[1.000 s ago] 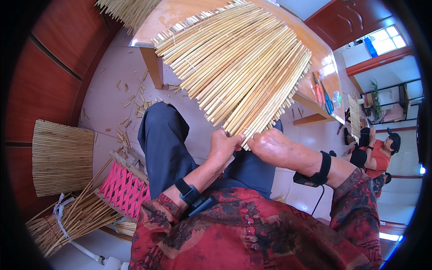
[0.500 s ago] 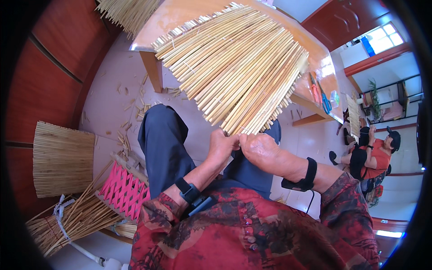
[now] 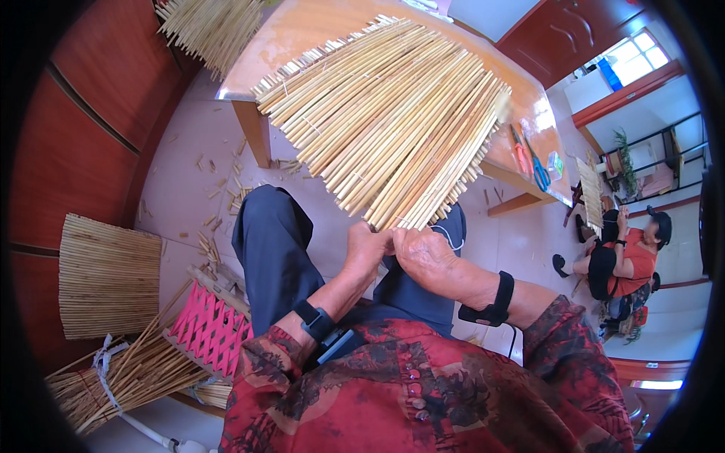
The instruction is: The person weaves together lengths of straw using a needle and white thread, passing the thread through the stalks and pulling it tight to secure the mat. The person also uses scissors to trim the ends of the thread and the straw stalks.
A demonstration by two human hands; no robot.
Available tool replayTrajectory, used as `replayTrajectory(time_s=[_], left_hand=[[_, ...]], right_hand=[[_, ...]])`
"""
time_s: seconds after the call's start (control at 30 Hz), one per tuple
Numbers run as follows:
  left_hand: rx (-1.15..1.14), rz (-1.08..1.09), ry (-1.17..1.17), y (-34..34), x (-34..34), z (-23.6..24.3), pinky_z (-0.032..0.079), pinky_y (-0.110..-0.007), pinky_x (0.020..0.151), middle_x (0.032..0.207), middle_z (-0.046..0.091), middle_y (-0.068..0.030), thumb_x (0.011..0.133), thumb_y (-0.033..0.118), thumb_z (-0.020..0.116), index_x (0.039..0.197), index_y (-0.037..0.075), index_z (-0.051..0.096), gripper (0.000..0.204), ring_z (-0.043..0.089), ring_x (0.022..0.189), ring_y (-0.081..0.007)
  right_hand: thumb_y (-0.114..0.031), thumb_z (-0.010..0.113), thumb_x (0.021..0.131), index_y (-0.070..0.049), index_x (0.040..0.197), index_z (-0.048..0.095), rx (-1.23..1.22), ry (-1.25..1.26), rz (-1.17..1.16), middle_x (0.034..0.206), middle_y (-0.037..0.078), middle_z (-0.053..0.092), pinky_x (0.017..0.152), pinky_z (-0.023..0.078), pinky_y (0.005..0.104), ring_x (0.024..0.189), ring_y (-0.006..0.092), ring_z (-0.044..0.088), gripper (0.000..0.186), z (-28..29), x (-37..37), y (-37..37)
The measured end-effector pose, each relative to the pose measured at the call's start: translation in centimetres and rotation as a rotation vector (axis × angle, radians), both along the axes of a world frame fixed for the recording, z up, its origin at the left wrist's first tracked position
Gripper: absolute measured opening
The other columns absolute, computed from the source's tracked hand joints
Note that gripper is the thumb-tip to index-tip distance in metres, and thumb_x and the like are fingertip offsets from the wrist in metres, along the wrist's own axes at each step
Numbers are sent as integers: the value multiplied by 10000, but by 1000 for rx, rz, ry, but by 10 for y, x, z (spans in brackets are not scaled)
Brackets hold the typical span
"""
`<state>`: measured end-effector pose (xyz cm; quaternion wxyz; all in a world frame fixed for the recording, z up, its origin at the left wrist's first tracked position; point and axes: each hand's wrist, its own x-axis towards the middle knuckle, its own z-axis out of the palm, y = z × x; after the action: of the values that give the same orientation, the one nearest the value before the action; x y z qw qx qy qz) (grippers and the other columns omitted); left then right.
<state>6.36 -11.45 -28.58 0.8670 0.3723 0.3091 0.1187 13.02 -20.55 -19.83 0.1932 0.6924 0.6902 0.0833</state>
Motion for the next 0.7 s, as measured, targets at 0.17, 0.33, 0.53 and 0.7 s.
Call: replayTrajectory(time_s=[0.17,0.33,0.53,0.7], left_hand=[[-16,-83,7,3,-6,17,527,-275,543,773,621,-116,764,52,631,945,-67,569,225,616,590,-181],[34,-204,-50,9,-13,33,535,-294,569,757,615,-100,774,121,645,953,-41,563,255,616,590,-179],[111,-212,-64,15,-24,70,522,-281,591,794,629,-100,802,189,628,974,-24,562,282,628,648,-174],[185,-210,-125,14,-45,107,498,-254,574,823,638,-107,829,209,596,978,-29,558,284,633,686,-165]], right_hand=[[-100,523,720,-29,773,465,15,150,-92,592,79,533,452,455,323,524,210,584,106,10,4,-9],[-114,538,781,-14,936,475,213,649,-384,714,182,578,571,473,432,653,374,588,195,39,16,-25],[-141,674,697,-46,1123,480,409,532,-286,1100,152,524,843,416,362,1070,302,471,478,67,23,-63],[-170,715,652,-56,1212,413,613,364,-127,1204,154,447,974,293,475,1176,309,401,646,46,10,-69]])
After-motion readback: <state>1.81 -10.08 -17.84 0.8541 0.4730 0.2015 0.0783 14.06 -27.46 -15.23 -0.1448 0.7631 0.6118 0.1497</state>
